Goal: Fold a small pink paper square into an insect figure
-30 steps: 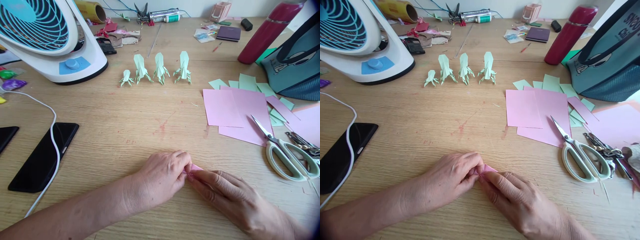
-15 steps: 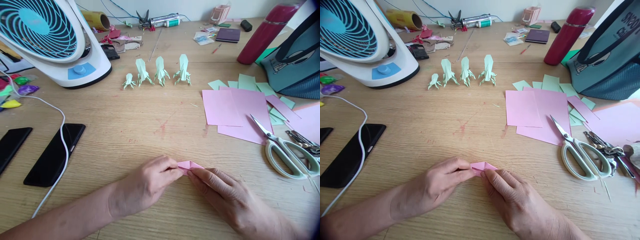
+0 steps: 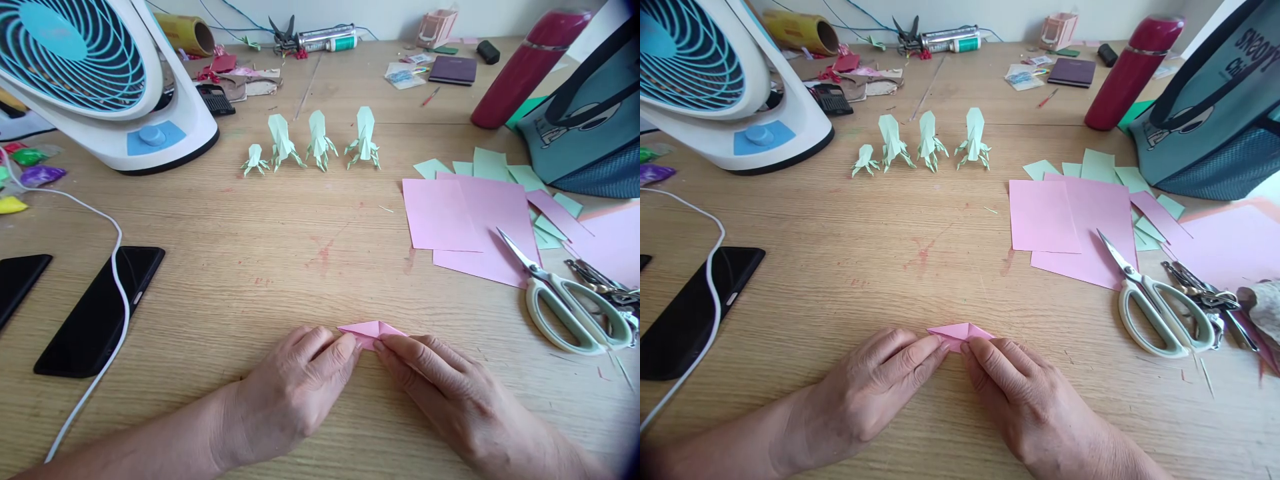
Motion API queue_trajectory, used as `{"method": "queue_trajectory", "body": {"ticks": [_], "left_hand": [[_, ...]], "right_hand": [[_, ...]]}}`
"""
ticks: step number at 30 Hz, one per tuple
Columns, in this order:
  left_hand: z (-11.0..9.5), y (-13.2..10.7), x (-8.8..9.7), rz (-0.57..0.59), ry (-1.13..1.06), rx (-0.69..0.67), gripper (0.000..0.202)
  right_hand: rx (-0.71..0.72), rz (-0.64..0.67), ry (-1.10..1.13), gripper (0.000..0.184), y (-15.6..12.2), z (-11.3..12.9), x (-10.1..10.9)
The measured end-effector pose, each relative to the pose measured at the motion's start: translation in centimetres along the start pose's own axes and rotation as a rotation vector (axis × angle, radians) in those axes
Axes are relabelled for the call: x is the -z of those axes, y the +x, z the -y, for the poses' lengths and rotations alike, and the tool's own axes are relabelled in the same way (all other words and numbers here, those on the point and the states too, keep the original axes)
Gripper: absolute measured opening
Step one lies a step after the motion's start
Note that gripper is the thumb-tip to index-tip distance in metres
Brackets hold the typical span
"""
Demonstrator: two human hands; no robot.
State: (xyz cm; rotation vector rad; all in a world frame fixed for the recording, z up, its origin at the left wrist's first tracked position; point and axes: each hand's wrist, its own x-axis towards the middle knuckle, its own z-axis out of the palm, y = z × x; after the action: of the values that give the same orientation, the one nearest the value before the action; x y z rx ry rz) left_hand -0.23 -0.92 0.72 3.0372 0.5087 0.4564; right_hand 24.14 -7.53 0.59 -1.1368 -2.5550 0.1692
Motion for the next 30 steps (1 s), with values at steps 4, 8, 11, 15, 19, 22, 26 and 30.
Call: {"method": "queue_trajectory", "body": {"ticks": [4,8,11,15,19,22,26,30], "left_hand": [[-0.2,-0.2,-0.1,-0.024,0.0,0.034,0.028],[-0.7,-0.3,-0.1,-0.008,0.035,0.077,0.03],[-1.1,-0.2,-0.1,0.014,0.075,0.098,0.032],[-1.2,-0.3,-0.1,0.014,0.093,0.087,0.033],[-0.8,-0.2,-0.5,-0.047,0.0,0.103,0.03],[-0.3,0.6,-0.8,-0.094,-0.137,0.145,0.025],[0.3,2.1,-1.1,-0.037,-0.235,0.166,0.027],[0.7,3.4,-1.4,-0.019,-0.213,0.131,0.021]], "right_hand": [[-0.011,-0.016,-0.013,0.041,-0.1,0.1,0.1],[-0.031,-0.005,-0.016,0.041,-0.1,0.3,0.1],[-0.033,0.013,-0.017,0.042,-0.1,0.3,-0.1],[-0.018,0.0,-0.002,0.041,-0.2,0.3,-0.5],[-0.037,-0.015,-0.008,0.041,-0.1,0.3,-0.7],[-0.053,-0.053,-0.013,0.037,0.1,0.3,-1.0],[-0.069,-0.099,-0.014,0.03,0.5,0.2,-1.5],[-0.09,-0.136,-0.027,0.027,0.5,0.0,-2.0]]}}
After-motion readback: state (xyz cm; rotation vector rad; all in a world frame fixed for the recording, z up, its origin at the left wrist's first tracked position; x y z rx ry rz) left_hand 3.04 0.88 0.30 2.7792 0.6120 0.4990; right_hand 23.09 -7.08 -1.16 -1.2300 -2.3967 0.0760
